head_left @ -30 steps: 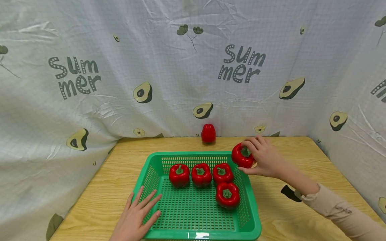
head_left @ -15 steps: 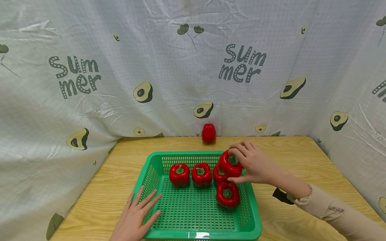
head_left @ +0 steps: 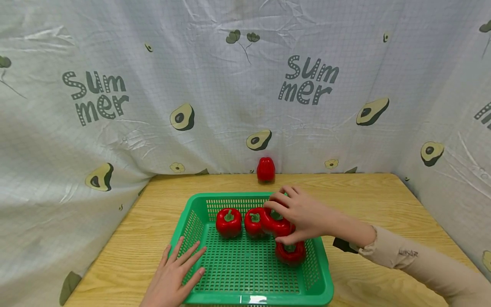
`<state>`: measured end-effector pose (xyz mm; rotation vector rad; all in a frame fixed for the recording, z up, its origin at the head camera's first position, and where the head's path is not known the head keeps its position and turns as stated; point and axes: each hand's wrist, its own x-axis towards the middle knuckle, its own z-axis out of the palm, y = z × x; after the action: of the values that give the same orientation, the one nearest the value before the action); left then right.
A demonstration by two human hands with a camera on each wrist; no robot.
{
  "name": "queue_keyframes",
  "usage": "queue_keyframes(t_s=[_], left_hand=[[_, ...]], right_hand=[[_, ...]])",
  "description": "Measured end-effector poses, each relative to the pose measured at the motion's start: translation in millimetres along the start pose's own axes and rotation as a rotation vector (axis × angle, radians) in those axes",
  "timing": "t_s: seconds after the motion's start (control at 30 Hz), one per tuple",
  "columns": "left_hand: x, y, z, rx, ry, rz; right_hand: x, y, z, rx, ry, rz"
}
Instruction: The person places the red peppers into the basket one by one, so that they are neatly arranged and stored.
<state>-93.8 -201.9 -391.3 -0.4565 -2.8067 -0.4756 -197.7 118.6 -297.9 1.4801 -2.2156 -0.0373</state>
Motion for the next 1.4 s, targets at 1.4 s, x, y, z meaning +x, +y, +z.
queue_keyframes(t_s=[1.4], left_hand=[[-0.6,2.7,-1.8,-0.01,-0.039,-0.02]], right_hand=[[27.9,-12,52,-0.269,-0.329,-0.467]])
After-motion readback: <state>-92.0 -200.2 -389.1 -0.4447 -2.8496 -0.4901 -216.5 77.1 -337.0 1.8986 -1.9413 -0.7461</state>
